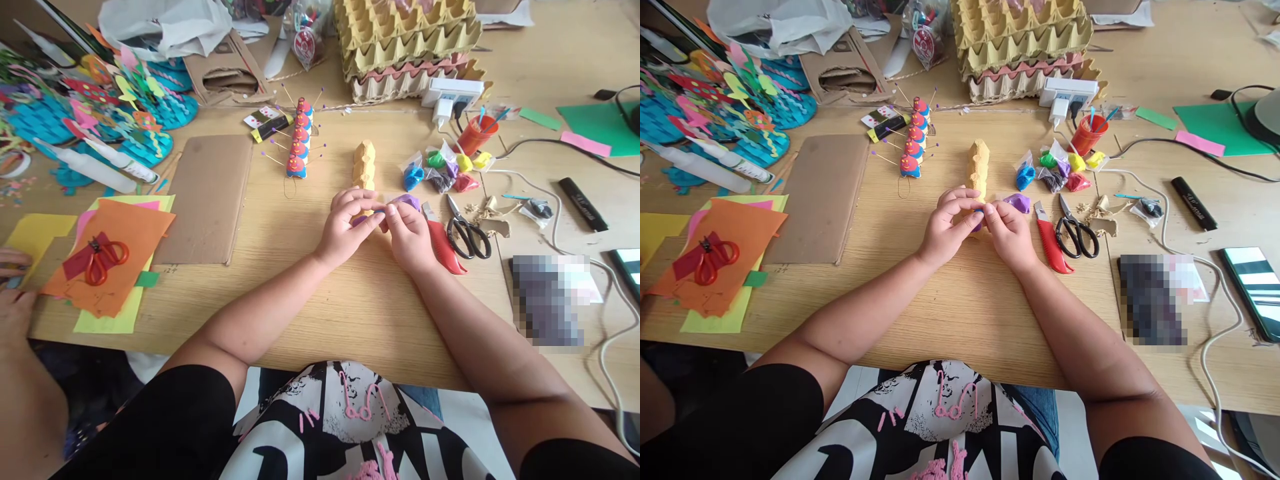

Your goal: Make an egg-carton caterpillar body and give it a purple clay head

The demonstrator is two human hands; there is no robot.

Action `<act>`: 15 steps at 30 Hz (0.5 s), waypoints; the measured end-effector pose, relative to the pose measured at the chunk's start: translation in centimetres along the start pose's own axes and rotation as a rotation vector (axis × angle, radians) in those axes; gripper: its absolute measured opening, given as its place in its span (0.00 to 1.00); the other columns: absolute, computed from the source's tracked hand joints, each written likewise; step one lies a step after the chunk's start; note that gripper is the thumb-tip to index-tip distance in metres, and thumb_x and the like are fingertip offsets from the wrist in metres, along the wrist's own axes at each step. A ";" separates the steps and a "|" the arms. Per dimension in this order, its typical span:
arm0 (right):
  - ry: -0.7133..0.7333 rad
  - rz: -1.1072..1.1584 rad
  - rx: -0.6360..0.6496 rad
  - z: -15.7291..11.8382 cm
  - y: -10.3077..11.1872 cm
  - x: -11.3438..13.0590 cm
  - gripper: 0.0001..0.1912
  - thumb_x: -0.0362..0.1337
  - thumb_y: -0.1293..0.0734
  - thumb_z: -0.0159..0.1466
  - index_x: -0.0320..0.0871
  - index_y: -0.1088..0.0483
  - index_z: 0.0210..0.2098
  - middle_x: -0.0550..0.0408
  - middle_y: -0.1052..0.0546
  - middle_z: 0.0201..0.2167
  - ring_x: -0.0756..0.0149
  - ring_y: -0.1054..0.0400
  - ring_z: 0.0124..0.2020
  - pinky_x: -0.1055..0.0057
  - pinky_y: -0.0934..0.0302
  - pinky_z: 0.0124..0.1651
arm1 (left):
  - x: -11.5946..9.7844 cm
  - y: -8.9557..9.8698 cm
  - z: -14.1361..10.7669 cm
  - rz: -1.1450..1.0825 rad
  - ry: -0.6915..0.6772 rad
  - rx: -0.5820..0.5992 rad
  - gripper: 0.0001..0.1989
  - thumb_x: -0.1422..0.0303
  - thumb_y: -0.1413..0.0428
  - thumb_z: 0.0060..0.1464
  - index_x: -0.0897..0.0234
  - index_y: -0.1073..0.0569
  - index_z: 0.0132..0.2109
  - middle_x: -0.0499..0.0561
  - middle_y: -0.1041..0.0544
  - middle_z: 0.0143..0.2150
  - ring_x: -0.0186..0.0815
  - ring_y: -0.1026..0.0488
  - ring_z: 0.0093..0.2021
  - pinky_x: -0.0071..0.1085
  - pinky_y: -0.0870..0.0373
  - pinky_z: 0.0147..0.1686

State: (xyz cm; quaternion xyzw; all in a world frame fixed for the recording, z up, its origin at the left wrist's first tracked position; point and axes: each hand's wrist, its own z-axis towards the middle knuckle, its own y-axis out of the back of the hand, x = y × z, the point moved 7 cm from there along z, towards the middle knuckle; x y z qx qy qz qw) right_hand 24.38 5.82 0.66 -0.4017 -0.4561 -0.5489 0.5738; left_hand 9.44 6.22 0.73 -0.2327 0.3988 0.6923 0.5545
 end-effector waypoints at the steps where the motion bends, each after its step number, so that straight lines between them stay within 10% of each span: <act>1: -0.003 0.007 0.000 0.0 0.0 0.0 0.32 0.67 0.33 0.69 0.45 0.33 0.26 0.59 0.33 0.25 0.69 0.41 0.29 0.68 0.41 0.35 | 0.1 0.0 0.0 0.007 0.008 -0.004 0.20 0.47 0.42 0.69 0.55 0.15 0.48 0.54 0.18 0.55 0.43 0.25 0.64 0.46 0.34 0.73; 15: 0.061 0.073 0.062 0.0 -0.5 0.8 0.27 0.62 0.28 0.68 0.46 0.32 0.30 0.60 0.31 0.26 0.71 0.39 0.29 0.70 0.39 0.36 | 0.9 0.6 -0.2 -0.066 0.092 -0.127 0.21 0.43 0.39 0.64 0.56 0.17 0.39 0.53 0.17 0.49 0.42 0.23 0.58 0.44 0.30 0.68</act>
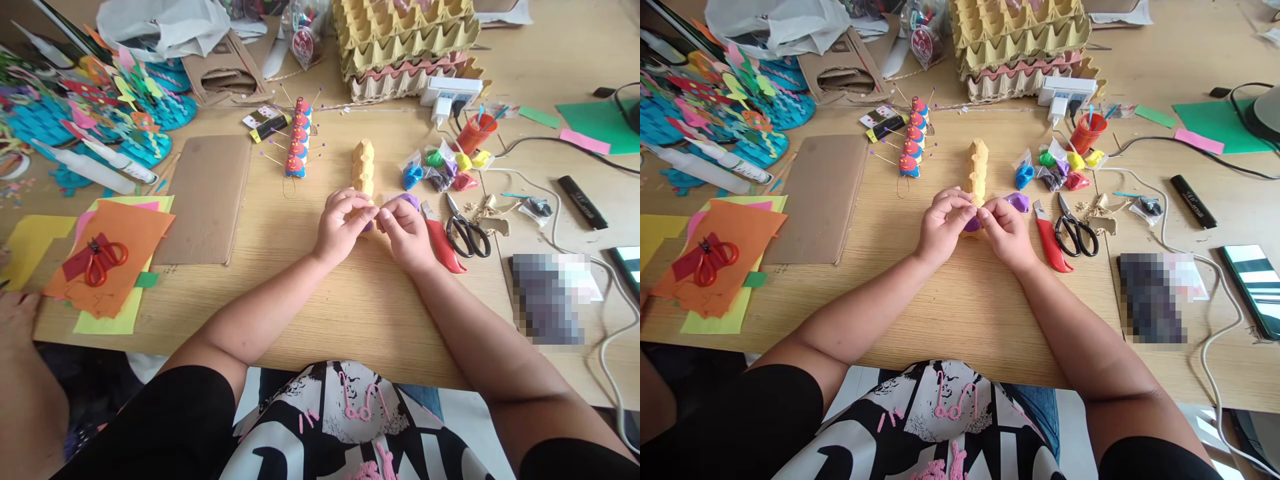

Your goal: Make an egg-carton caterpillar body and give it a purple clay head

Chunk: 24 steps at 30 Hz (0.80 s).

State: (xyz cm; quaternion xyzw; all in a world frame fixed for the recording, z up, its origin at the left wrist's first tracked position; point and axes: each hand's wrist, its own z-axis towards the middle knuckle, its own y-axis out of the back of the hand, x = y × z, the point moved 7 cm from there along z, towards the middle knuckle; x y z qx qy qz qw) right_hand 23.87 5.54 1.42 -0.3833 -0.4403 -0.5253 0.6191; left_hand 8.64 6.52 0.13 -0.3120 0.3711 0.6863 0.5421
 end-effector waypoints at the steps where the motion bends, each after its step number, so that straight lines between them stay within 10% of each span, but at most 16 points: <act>1: -0.002 0.015 0.000 0.0 0.0 -0.1 0.27 0.62 0.27 0.68 0.46 0.32 0.30 0.61 0.31 0.26 0.71 0.39 0.29 0.70 0.39 0.36 | -0.1 0.1 0.0 0.001 -0.001 -0.003 0.21 0.43 0.39 0.64 0.56 0.17 0.40 0.53 0.17 0.48 0.42 0.23 0.58 0.44 0.31 0.68; 7: -0.047 0.015 -0.036 -0.1 0.3 -0.4 0.30 0.66 0.29 0.67 0.47 0.34 0.29 0.61 0.33 0.25 0.70 0.42 0.28 0.69 0.41 0.35 | -1.1 -0.3 0.1 -0.032 -0.032 0.089 0.23 0.44 0.40 0.66 0.54 0.16 0.54 0.54 0.17 0.54 0.42 0.23 0.61 0.43 0.30 0.68; 17: -0.074 0.040 0.007 0.0 -0.1 -0.5 0.30 0.68 0.30 0.66 0.47 0.32 0.30 0.61 0.33 0.25 0.70 0.41 0.28 0.68 0.39 0.36 | -0.5 -0.7 -0.1 -0.138 0.097 0.069 0.22 0.45 0.37 0.63 0.59 0.14 0.44 0.51 0.17 0.43 0.33 0.20 0.40 0.31 0.21 0.42; 24: -0.076 0.069 0.035 0.1 -0.3 -0.8 0.28 0.64 0.28 0.67 0.46 0.33 0.30 0.62 0.33 0.25 0.71 0.41 0.28 0.69 0.41 0.36 | -0.5 -0.4 0.1 -0.118 0.073 0.075 0.21 0.45 0.38 0.64 0.58 0.14 0.43 0.50 0.17 0.40 0.34 0.19 0.44 0.32 0.23 0.47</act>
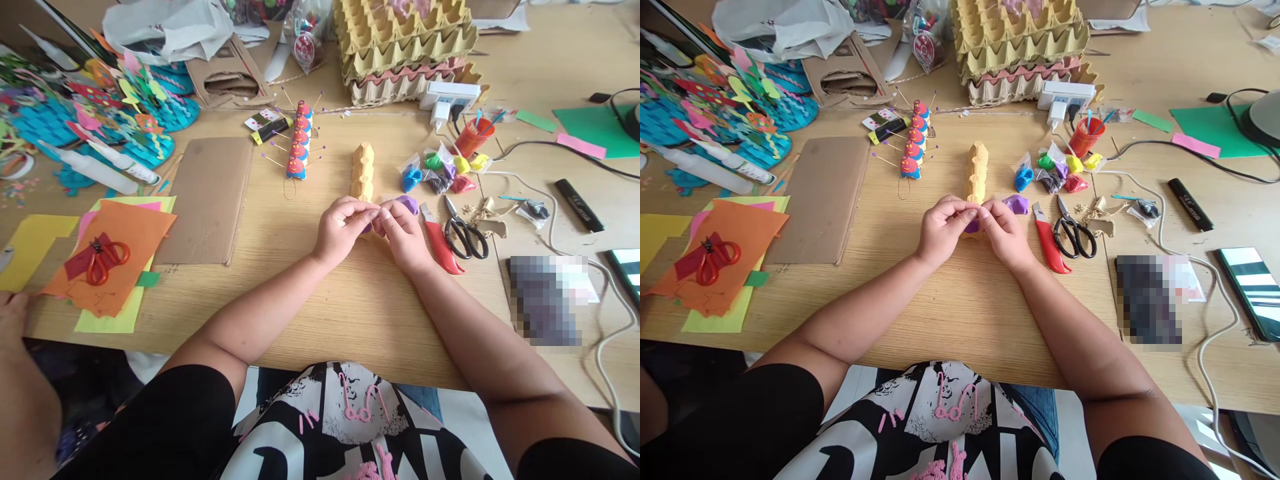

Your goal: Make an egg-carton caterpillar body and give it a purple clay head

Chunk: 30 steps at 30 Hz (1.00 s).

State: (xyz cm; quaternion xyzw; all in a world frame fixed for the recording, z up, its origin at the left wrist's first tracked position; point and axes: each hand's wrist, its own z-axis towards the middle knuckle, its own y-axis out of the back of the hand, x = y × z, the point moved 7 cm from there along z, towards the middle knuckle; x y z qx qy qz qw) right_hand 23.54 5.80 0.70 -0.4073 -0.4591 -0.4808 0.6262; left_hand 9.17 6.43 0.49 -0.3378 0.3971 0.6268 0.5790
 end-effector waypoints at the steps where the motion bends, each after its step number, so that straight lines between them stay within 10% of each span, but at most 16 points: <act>1: -0.003 -0.024 -0.004 0.0 0.0 0.0 0.30 0.65 0.29 0.67 0.46 0.33 0.29 0.61 0.33 0.24 0.70 0.41 0.28 0.69 0.42 0.35 | -0.1 0.1 0.0 0.003 -0.006 -0.006 0.21 0.45 0.38 0.64 0.58 0.14 0.43 0.50 0.17 0.40 0.34 0.20 0.43 0.32 0.23 0.47; 10: -0.062 -0.165 -0.042 -0.3 0.2 0.0 0.37 0.70 0.34 0.67 0.44 0.33 0.21 0.60 0.34 0.19 0.71 0.44 0.23 0.68 0.46 0.31 | -1.0 0.5 0.0 0.145 -0.084 -0.036 0.28 0.43 0.43 0.67 0.59 0.25 0.27 0.47 0.25 0.28 0.35 0.26 0.34 0.35 0.29 0.42; 21: -0.060 -0.029 -0.080 0.0 0.7 -0.6 0.29 0.65 0.25 0.62 0.46 0.30 0.32 0.60 0.30 0.27 0.70 0.39 0.29 0.70 0.41 0.34 | -0.6 0.3 -0.2 0.132 -0.106 -0.021 0.18 0.51 0.40 0.69 0.60 0.18 0.49 0.53 0.16 0.44 0.37 0.19 0.46 0.35 0.24 0.51; 30: -0.018 -0.180 -0.080 -0.3 0.8 -0.5 0.31 0.67 0.30 0.66 0.45 0.31 0.29 0.59 0.30 0.26 0.68 0.39 0.29 0.68 0.41 0.35 | -1.1 0.3 -0.5 0.232 -0.128 -0.016 0.15 0.54 0.42 0.71 0.59 0.17 0.45 0.54 0.14 0.44 0.38 0.19 0.48 0.38 0.23 0.53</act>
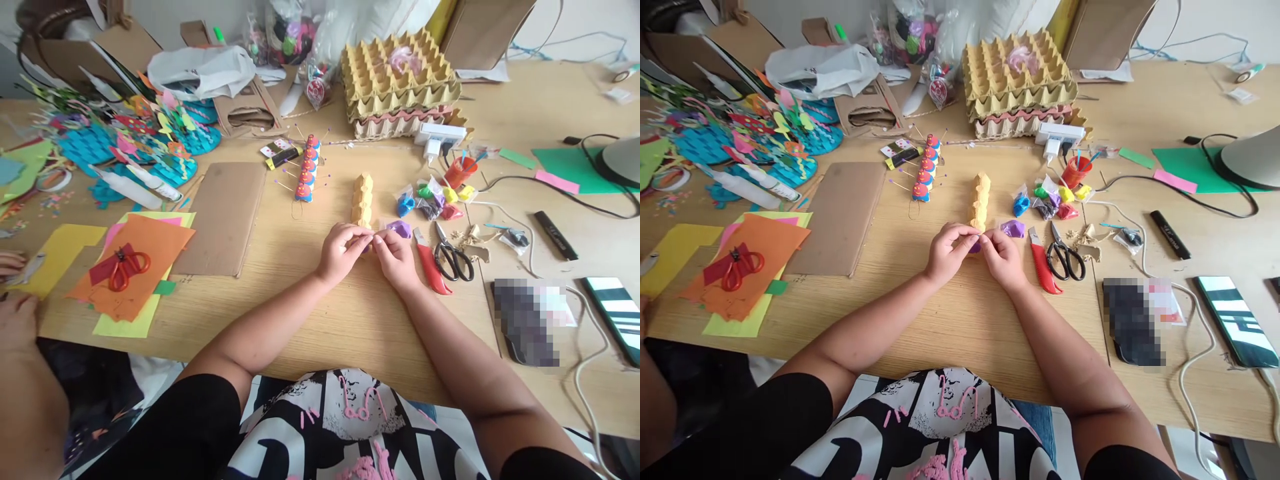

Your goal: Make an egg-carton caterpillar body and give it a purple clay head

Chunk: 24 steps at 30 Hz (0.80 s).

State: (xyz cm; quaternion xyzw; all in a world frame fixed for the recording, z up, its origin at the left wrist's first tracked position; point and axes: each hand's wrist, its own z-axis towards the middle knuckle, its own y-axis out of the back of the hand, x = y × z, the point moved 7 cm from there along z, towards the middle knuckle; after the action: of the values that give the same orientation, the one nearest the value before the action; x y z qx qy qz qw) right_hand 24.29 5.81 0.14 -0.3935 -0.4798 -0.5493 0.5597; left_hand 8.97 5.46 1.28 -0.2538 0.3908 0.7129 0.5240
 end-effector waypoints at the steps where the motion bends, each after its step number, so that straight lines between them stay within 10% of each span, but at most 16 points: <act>1: 0.006 -0.016 -0.005 -0.1 0.1 0.1 0.31 0.67 0.31 0.66 0.45 0.32 0.28 0.59 0.30 0.25 0.68 0.39 0.29 0.68 0.40 0.36 | 0.0 0.0 0.0 -0.003 0.002 -0.014 0.16 0.53 0.42 0.70 0.59 0.17 0.45 0.54 0.15 0.43 0.38 0.19 0.47 0.38 0.22 0.53; 15: -0.052 0.031 -0.039 -0.3 -0.7 0.0 0.32 0.67 0.33 0.68 0.46 0.32 0.26 0.58 0.31 0.23 0.66 0.38 0.28 0.67 0.38 0.34 | -0.2 -0.3 -1.8 -0.260 0.284 -0.001 0.16 0.53 0.37 0.66 0.61 0.16 0.48 0.56 0.14 0.45 0.38 0.17 0.42 0.35 0.18 0.45; 24: 0.013 -0.025 0.011 0.1 -1.1 -1.0 0.27 0.64 0.32 0.69 0.46 0.29 0.33 0.55 0.24 0.29 0.64 0.31 0.31 0.65 0.33 0.38 | 1.2 0.3 -1.0 -0.174 0.181 -0.026 0.09 0.61 0.37 0.66 0.61 0.15 0.46 0.56 0.14 0.45 0.39 0.18 0.48 0.33 0.21 0.46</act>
State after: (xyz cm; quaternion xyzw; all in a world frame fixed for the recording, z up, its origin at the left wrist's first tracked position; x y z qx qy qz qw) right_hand 23.30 6.02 -0.94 -0.3807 -0.4840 -0.5560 0.5583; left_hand 8.29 5.27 -0.14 -0.3568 0.4038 0.6440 0.5430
